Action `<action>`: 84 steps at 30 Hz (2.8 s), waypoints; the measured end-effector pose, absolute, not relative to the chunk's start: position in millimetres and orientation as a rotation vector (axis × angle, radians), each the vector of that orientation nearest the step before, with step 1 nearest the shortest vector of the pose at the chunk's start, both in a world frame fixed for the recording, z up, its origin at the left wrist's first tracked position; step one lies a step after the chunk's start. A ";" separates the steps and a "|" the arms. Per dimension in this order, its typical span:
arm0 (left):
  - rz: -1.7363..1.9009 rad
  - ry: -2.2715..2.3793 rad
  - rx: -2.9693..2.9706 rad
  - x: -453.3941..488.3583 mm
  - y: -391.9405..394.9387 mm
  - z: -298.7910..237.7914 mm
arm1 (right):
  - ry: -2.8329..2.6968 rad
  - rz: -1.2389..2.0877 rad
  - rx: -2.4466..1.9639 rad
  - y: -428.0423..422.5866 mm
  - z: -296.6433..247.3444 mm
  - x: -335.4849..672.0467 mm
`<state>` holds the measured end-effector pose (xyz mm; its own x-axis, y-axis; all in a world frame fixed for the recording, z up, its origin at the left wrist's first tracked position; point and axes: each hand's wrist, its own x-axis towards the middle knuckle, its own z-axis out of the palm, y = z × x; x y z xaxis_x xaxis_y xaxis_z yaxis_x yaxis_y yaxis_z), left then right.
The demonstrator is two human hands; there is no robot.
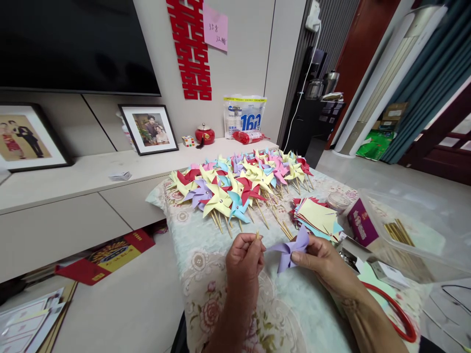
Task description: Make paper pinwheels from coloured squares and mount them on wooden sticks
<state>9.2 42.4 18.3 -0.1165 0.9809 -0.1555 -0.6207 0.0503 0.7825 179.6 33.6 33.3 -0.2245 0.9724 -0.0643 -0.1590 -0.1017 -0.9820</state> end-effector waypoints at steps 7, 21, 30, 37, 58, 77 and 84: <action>1.450 0.825 0.559 7.9 41.5 17.3 | -1.152 1.626 -0.924 30.4 36.7 181.1; 1.499 0.511 0.133 0.2 49.8 15.1 | -1.705 1.769 -0.921 27.8 36.6 165.8; 1.692 0.986 0.669 -4.4 45.3 4.1 | -1.622 1.786 -1.069 27.9 32.8 170.9; 1.471 1.256 2.534 -40.2 35.9 8.9 | -1.674 1.732 -1.072 27.3 35.3 172.2; 1.102 1.071 0.923 -15.7 10.8 32.5 | -1.508 1.433 -0.823 28.1 39.2 180.9; 1.283 1.067 0.921 0.7 0.3 45.3 | -1.719 0.734 -0.799 26.8 37.1 169.1; 1.299 1.084 1.053 1.1 -1.0 46.3 | -1.731 0.715 -0.803 26.8 36.6 169.4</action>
<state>1.1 -1.0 46.3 -0.0160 0.9998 -0.0108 -0.1895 0.0076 0.9818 169.4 26.8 36.6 -0.2249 0.7987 0.5581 0.1720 0.5963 -0.7841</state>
